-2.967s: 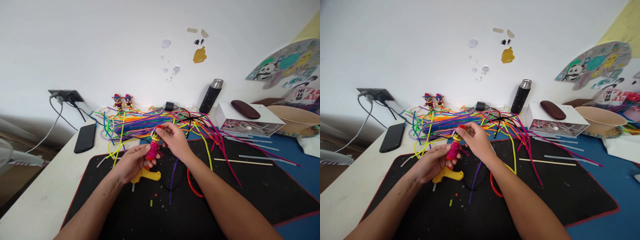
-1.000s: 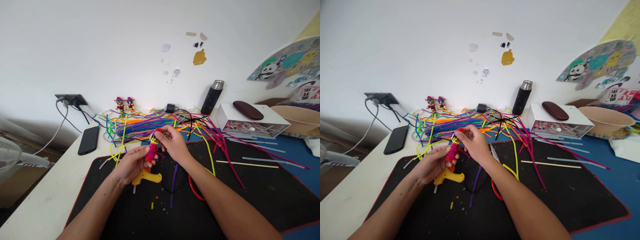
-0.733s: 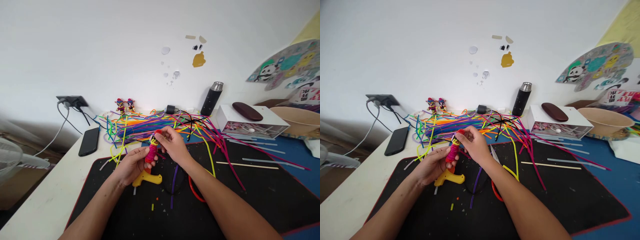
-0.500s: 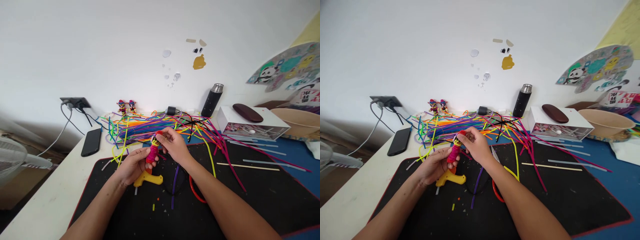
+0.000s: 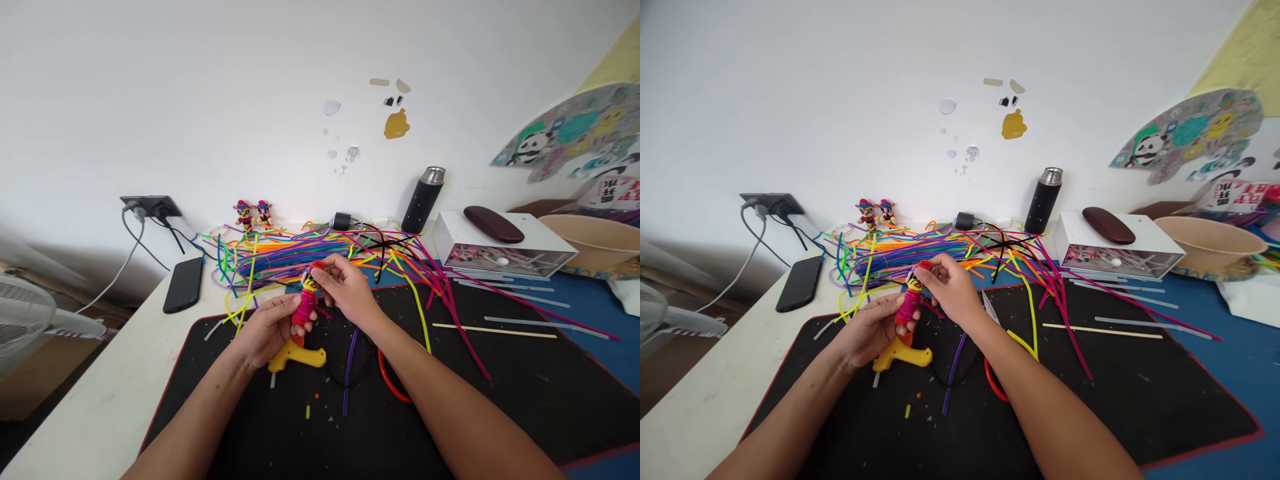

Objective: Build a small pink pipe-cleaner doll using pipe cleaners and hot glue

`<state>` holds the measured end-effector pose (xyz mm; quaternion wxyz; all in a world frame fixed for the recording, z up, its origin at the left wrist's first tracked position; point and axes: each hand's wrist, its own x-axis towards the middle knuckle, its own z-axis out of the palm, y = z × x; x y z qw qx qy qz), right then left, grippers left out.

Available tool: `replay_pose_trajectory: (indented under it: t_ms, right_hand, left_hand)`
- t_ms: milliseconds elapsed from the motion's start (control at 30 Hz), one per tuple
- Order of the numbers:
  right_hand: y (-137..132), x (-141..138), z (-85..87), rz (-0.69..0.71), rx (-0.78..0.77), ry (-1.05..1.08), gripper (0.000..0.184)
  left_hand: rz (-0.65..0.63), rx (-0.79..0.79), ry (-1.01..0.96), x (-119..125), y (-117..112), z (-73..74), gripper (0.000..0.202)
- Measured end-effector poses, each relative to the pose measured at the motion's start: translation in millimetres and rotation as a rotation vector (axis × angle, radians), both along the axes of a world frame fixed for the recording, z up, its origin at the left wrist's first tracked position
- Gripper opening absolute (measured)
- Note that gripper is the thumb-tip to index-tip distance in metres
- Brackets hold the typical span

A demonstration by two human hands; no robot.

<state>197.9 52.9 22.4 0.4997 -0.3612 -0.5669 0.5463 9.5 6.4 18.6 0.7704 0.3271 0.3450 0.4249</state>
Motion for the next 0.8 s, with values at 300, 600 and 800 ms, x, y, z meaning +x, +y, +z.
replay_pose_trajectory:
  t_ms: [300, 600, 800]
  right_hand:
    - [-1.2, 2.2, 1.7, 0.012, 0.014, -0.007, 0.045]
    - [-0.8, 4.3, 8.3, 0.028, -0.011, 0.025, 0.049]
    - [-0.4, 5.2, 9.5, 0.035, -0.035, 0.044, 0.048]
  left_hand:
    - [-0.008, 0.009, 0.014, -0.7, -0.7, 3.7, 0.029]
    - [-0.015, 0.008, 0.018, 1.0, -1.5, 5.8, 0.034]
    - [-0.021, 0.008, 0.018, 1.0, -1.7, 5.6, 0.034]
